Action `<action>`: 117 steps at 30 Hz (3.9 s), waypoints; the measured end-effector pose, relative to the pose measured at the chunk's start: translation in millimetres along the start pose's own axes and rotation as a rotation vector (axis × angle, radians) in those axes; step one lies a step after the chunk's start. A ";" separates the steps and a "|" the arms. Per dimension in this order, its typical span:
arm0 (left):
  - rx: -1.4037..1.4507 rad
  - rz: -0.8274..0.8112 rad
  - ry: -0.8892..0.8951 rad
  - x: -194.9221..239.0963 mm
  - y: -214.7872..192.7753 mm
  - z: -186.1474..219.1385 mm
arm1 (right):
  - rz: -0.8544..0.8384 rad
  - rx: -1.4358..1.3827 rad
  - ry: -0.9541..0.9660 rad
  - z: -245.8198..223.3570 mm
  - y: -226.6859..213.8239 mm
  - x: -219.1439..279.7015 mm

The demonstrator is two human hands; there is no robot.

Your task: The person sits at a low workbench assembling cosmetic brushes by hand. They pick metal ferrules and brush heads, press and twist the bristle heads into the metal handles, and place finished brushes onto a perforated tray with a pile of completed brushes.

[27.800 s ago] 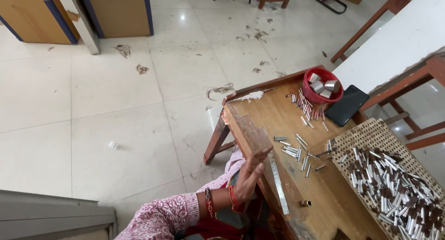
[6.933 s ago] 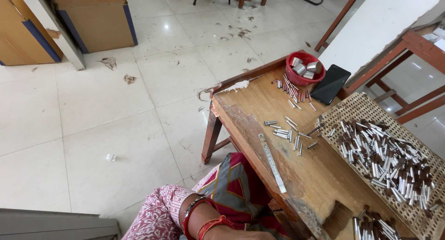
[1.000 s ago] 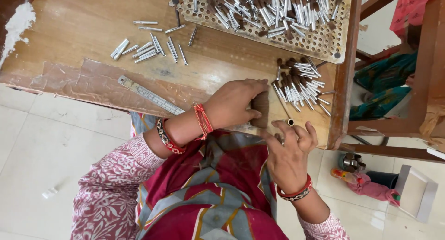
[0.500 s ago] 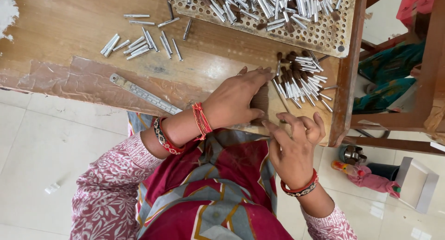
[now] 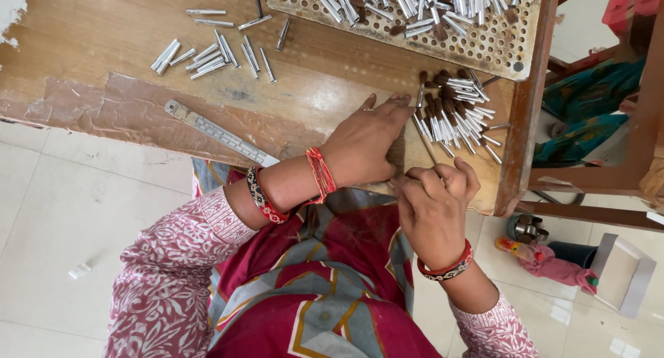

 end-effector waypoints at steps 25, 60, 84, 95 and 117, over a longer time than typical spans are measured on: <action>0.307 0.412 -0.024 92.7 -39.1 9.1 | -0.090 0.136 -0.249 -10.7 -3.6 10.8; 1.149 -0.292 -0.218 109.7 30.1 33.4 | 0.278 -0.591 0.135 -30.7 -33.4 44.4; 0.219 0.386 0.244 83.1 33.5 47.8 | 0.484 -0.623 0.594 2.1 -3.8 74.9; 0.202 0.473 0.175 117.1 27.2 28.3 | 0.336 -0.837 0.549 -25.9 9.8 58.5; 0.505 0.359 0.026 131.4 4.3 18.5 | 0.088 -0.279 0.156 -42.8 -31.3 26.3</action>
Point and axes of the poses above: each hand's wrist, its own x-axis away from the middle knuckle, its own y-axis out of the palm, z = x × y, the point moved 1 cm from there along -x, towards the middle knuckle, and after that the axes turned 8 degrees about -y, right-handed, at the moved point
